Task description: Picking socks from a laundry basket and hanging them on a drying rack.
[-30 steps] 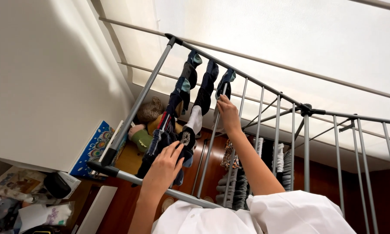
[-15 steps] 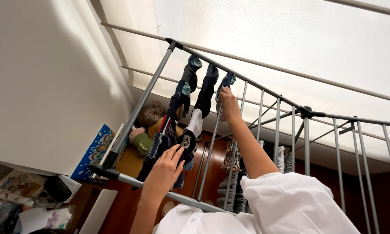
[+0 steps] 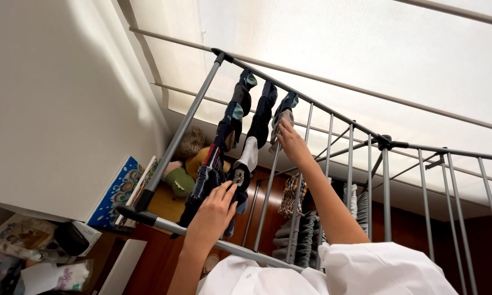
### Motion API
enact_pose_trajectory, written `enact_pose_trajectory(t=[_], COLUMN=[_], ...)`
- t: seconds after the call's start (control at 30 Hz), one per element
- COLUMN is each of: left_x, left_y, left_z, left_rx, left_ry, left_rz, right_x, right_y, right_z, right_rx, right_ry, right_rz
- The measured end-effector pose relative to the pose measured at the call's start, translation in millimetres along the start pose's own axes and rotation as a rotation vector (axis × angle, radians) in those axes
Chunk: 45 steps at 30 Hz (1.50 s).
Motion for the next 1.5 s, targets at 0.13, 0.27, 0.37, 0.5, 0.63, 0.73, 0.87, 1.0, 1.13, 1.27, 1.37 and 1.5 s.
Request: enact_pose_trajectory(t=[0.13,0.27,0.37,0.5,0.63,0.73,0.87,1.0,1.13,1.27,1.37,1.5], left_x=[1,-1,-1,-1,-2,-2,-1,2,-2,-1,0,-4], left_y=[3,2,-1,-1,2,0,3,8,-4,-4,-3,-11], left_z=[0,0,0,3,3,4,5,7,7,8,7,6], left_rx=[0.005,0.001,-0.005,-0.039,-0.016,-0.016,0.005,-0.026,0.004,0.0,-0.019,0.034], left_ry=[0.011,0.027,0.047,0.079,0.117,0.123,0.129,0.151,0.181,0.208,0.213,0.218], left_rz=[0.0,-0.004,0.0,0.02,-0.028,-0.008,0.004,0.033,0.019,0.022,0.032,0.007], right_x=[-20,-24,-2,50,62,59,55,67,80,89,92,109], right_y=[10,12,-1,-37,-66,-85,-90,-80,-69,-55,-43,-40], right_z=[-15,-14,19,103,171,202,228,244,260,276,291,303], right_rx=[-0.002,-0.003,-0.003,0.147,0.179,0.038,-0.158,-0.224,-0.272,-0.343,-0.371,-0.338], right_ry=[-0.034,-0.086,-0.121,0.022,0.183,0.288,0.469,0.52,0.601,0.598,0.602,0.634], right_rz=[0.021,0.074,0.03,-0.246,-0.358,-0.408,-0.337,-0.336,-0.45,-0.648,-0.712,-0.716])
Point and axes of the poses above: each hand's wrist, its own z-axis away from the middle knuckle, its own y-axis out of the palm, x = y × z, the point moved 5 cm from there along -z, towards the middle knuckle, and after that the axes turned 8 degrees about -z, right-handed, at the moved point
